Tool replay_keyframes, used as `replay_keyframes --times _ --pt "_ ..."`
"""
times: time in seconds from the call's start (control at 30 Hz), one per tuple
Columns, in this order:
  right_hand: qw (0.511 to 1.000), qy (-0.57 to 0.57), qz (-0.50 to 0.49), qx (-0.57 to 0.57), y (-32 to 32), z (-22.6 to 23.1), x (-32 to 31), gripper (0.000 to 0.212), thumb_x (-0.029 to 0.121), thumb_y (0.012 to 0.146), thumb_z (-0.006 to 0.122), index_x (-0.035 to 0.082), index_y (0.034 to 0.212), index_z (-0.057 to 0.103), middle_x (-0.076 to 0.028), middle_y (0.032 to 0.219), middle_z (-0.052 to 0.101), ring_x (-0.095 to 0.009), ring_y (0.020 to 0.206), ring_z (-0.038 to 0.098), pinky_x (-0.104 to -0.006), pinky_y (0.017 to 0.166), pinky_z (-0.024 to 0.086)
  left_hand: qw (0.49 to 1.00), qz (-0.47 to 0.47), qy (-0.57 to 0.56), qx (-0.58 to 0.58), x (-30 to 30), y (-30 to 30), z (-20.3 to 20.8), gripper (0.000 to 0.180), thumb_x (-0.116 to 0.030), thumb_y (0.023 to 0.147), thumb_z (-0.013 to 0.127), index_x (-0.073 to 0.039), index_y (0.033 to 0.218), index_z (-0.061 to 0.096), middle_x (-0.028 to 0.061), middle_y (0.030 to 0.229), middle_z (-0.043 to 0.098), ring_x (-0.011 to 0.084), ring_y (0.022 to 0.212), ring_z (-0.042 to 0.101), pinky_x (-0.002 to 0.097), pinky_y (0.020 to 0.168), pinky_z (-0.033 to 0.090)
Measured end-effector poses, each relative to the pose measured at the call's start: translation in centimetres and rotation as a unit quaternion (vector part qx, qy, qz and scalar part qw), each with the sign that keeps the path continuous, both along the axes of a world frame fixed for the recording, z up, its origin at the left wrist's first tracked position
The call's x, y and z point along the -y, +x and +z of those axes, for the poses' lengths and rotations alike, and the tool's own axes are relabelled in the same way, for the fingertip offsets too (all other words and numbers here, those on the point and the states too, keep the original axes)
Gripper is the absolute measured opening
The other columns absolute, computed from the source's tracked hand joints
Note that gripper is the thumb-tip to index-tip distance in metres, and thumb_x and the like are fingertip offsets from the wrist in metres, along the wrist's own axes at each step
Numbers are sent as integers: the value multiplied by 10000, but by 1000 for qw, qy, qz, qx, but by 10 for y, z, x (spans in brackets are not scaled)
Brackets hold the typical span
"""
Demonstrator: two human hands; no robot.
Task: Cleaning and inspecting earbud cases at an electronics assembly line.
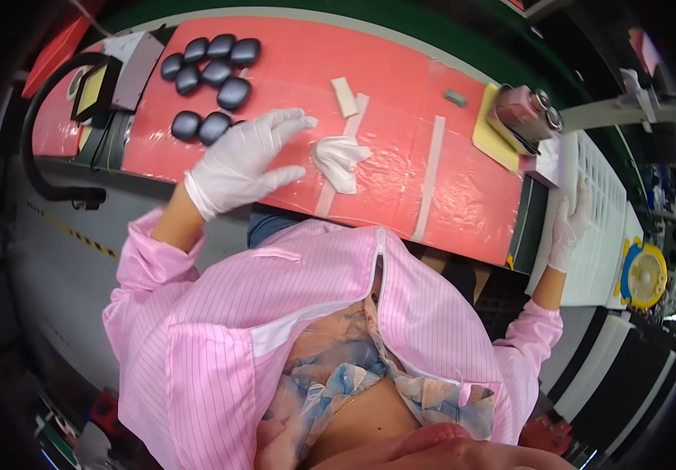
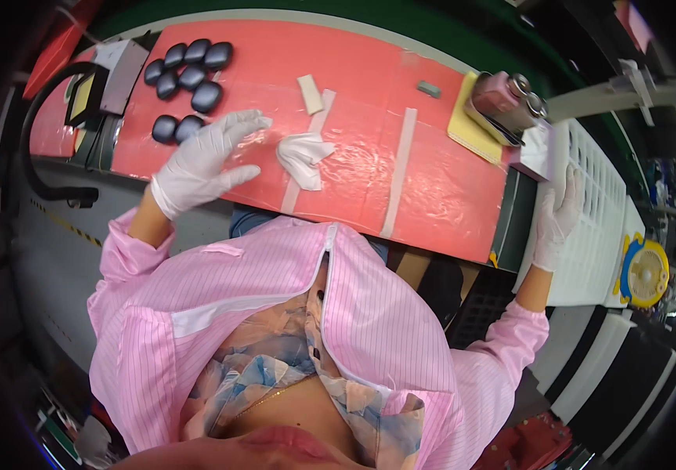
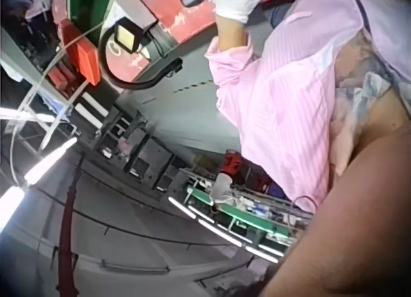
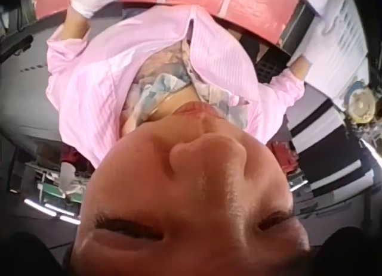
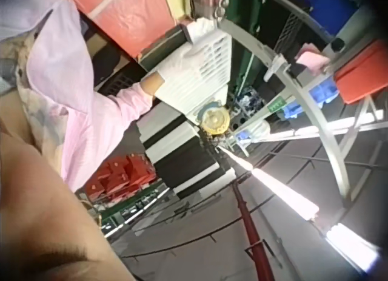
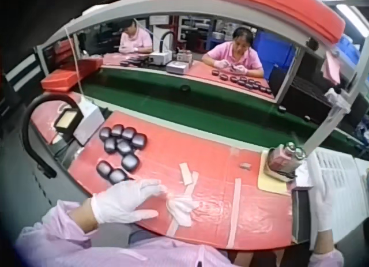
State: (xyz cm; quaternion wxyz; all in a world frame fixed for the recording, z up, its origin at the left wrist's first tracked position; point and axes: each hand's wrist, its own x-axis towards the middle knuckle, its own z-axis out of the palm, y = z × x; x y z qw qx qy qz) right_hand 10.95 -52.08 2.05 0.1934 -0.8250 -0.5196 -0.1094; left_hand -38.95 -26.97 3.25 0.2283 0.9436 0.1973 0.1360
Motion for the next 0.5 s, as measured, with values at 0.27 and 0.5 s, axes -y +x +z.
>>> replay_keyframes --times 0.27,0.5 --pt "893 2 447 -56 -274 -6 -164 286 94 756 655 68 1040 623 -149 1080 625 -353 1037 584 -402 927 451 960 126 -5 -251 -130 -2 80 551 -303 856 662 -73 1321 474 146 1207 577 290 1076 584 352 918 464" --pt "910 118 370 -143 -268 -51 -188 151 48 742 667 94 885 668 -48 811 618 -260 755 573 -369 687 459 941 149 165 -253 -282 106 60 619 -445 846 578 -6 1275 499 175 1286 544 323 1151 549 396 959 457"
